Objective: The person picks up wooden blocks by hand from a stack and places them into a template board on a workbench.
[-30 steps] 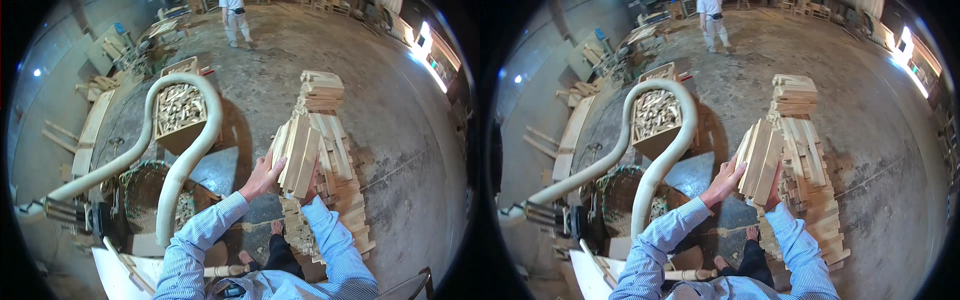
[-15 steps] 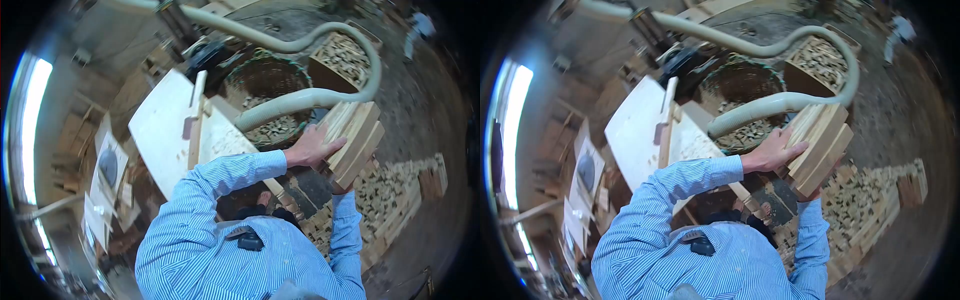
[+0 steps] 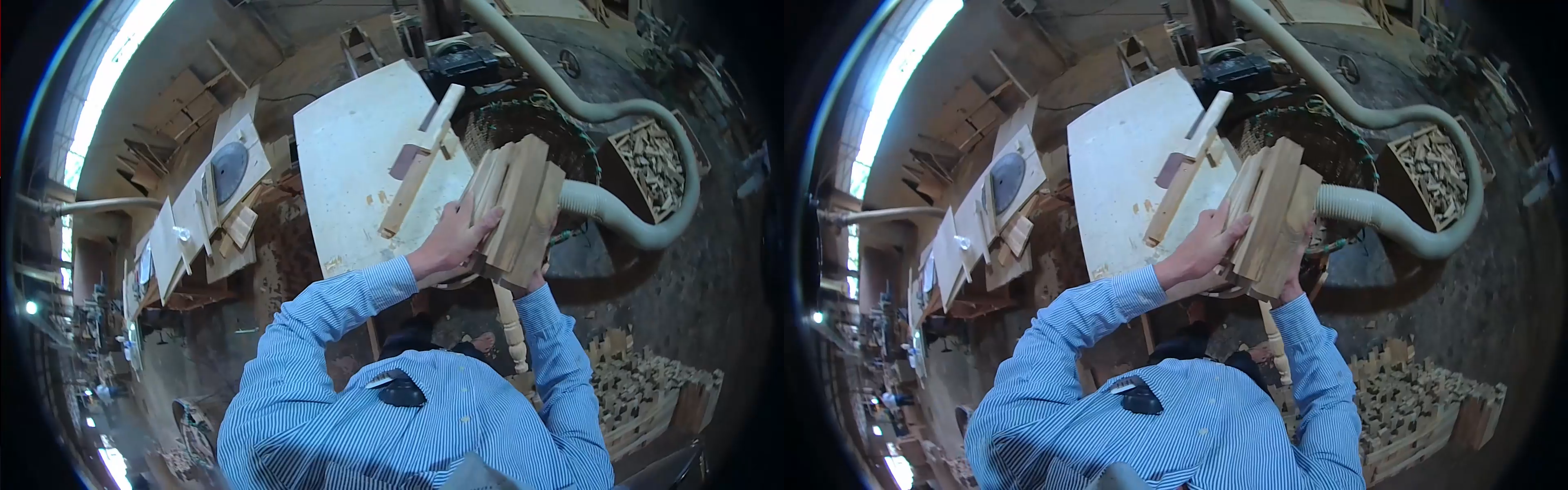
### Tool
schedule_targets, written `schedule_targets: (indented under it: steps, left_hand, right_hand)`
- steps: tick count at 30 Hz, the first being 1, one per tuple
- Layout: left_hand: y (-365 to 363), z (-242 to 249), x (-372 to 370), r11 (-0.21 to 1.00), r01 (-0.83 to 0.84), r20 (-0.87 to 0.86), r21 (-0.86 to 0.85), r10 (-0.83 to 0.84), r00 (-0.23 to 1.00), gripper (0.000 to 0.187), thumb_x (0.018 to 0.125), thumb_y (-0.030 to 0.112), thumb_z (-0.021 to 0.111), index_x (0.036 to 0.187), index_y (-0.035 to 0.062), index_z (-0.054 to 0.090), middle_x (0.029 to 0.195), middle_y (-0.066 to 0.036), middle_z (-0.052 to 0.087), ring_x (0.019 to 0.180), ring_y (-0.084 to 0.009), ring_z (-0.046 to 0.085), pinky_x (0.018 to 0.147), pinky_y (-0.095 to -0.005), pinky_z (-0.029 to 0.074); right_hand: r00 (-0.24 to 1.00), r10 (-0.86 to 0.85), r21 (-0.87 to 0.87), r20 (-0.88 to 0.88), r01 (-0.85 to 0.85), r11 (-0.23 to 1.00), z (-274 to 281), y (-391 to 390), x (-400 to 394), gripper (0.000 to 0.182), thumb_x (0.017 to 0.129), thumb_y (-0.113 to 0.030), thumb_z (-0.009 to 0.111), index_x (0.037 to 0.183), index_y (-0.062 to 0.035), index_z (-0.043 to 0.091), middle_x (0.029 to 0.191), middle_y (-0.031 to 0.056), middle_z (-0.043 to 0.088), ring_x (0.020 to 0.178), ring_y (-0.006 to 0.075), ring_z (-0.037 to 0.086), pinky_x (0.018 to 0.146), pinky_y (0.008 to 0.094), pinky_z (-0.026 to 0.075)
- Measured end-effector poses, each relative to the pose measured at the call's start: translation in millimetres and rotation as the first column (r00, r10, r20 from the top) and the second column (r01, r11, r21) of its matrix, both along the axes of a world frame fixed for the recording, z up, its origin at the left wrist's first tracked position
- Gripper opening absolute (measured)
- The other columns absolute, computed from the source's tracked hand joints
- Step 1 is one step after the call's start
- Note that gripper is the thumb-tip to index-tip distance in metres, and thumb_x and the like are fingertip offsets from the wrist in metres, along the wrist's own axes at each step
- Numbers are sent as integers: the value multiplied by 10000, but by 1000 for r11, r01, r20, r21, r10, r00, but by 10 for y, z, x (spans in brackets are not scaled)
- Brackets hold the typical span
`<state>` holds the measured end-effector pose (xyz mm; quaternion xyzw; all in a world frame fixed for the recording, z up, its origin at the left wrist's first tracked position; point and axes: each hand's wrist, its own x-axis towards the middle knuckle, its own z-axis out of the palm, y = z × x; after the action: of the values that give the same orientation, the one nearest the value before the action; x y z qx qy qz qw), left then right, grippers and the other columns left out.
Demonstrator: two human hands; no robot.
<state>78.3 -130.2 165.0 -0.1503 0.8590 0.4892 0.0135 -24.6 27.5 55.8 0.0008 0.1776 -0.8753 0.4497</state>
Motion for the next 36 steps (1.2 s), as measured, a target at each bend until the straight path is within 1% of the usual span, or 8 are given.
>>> schedule_targets:
  steps: [10, 16, 18, 20, 23, 28, 29, 36]
  left_hand:
    - [-1739, -168, 733, 952, -305, 85, -41, 307, 948, 1125, 1038, 789, 293, 1586, -190, 218, 1397, -417, 482, 1318, -473, 492, 1174, -475, 383]
    - [-2668, -901, 828, 943, -200, -19, -266, 202, 979, 882, 1085, 710, 292, 1675, 55, 271, 1513, -375, 452, 1291, -491, 505, 1157, -473, 410]
    - [-2875, -1066, 782, 901, -432, 92, 46, 427, 899, 777, 1116, 645, 266, 1698, 130, 243, 1607, -332, 395, 1343, -508, 483, 1197, -475, 376]
    - [-2968, -985, 813, 932, -362, 63, 20, 360, 931, 806, 1120, 641, 252, 1698, 81, 215, 1644, -316, 367, 1441, -474, 443, 1231, -447, 349]
    - [-3237, -1327, 797, 825, -280, -34, 491, 340, 940, 844, 1104, 687, 241, 1704, 94, 224, 1680, -234, 373, 1569, -318, 341, 1279, -403, 277]
    - [-3370, -757, 835, 557, -451, 109, 697, 540, 835, 950, 1040, 770, 351, 1714, 118, 194, 1720, -174, 310, 1580, -310, 306, 1270, -466, 272]
    - [-3513, -884, 801, 487, -433, 109, 759, 560, 821, 1005, 1013, 797, 397, 1714, 110, 180, 1732, -157, 283, 1582, -307, 297, 1261, -491, 277]
    - [-3776, -700, 841, 448, -304, 44, 841, 504, 863, 759, 1037, 600, 546, 1597, 103, 417, 1527, -106, 528, 1403, -213, 524, 1203, -412, 402]
  right_hand:
    - [980, 197, 219, -6, -191, 957, -101, -2121, 371, 962, 980, -841, 400, 1601, -106, 418, 1466, 143, 600, 1232, 319, 680, 1027, 488, 604]
    - [935, 316, 254, -160, -270, 929, 67, -3128, 371, 978, 983, -844, 377, 1584, -75, 435, 1437, 169, 622, 1209, 302, 699, 1012, 476, 613]
    - [927, 327, 243, -182, -280, 929, 101, -3385, 316, 981, 982, -853, 358, 1578, -79, 445, 1412, 157, 641, 1182, 284, 713, 1013, 447, 613]
    - [888, 398, 363, -231, -301, 882, 158, -3562, 258, 957, 999, -834, 352, 1589, -85, 437, 1412, 145, 643, 1167, 274, 719, 996, 412, 618]
    - [820, 466, 482, -331, -278, 831, 577, -3623, 294, 892, 1043, -769, 352, 1624, -94, 391, 1513, 145, 574, 1281, 252, 655, 1084, 398, 556]
    - [716, 445, 658, -538, 26, 753, 303, -3603, 130, 1039, 1009, -784, 436, 1714, -84, 132, 1731, 140, 292, 1561, 319, 354, 1246, 444, 348]
    - [689, 546, 636, -477, -159, 755, 252, -3573, 27, 1108, 989, -754, 528, 1720, -83, 38, 1745, 158, 244, 1578, 349, 308, 1240, 471, 345]
    - [646, 617, 671, -450, -211, 711, 570, -3476, 88, 909, 1022, -522, 625, 1693, -64, 217, 1622, 173, 449, 1471, 275, 479, 1166, 383, 453]
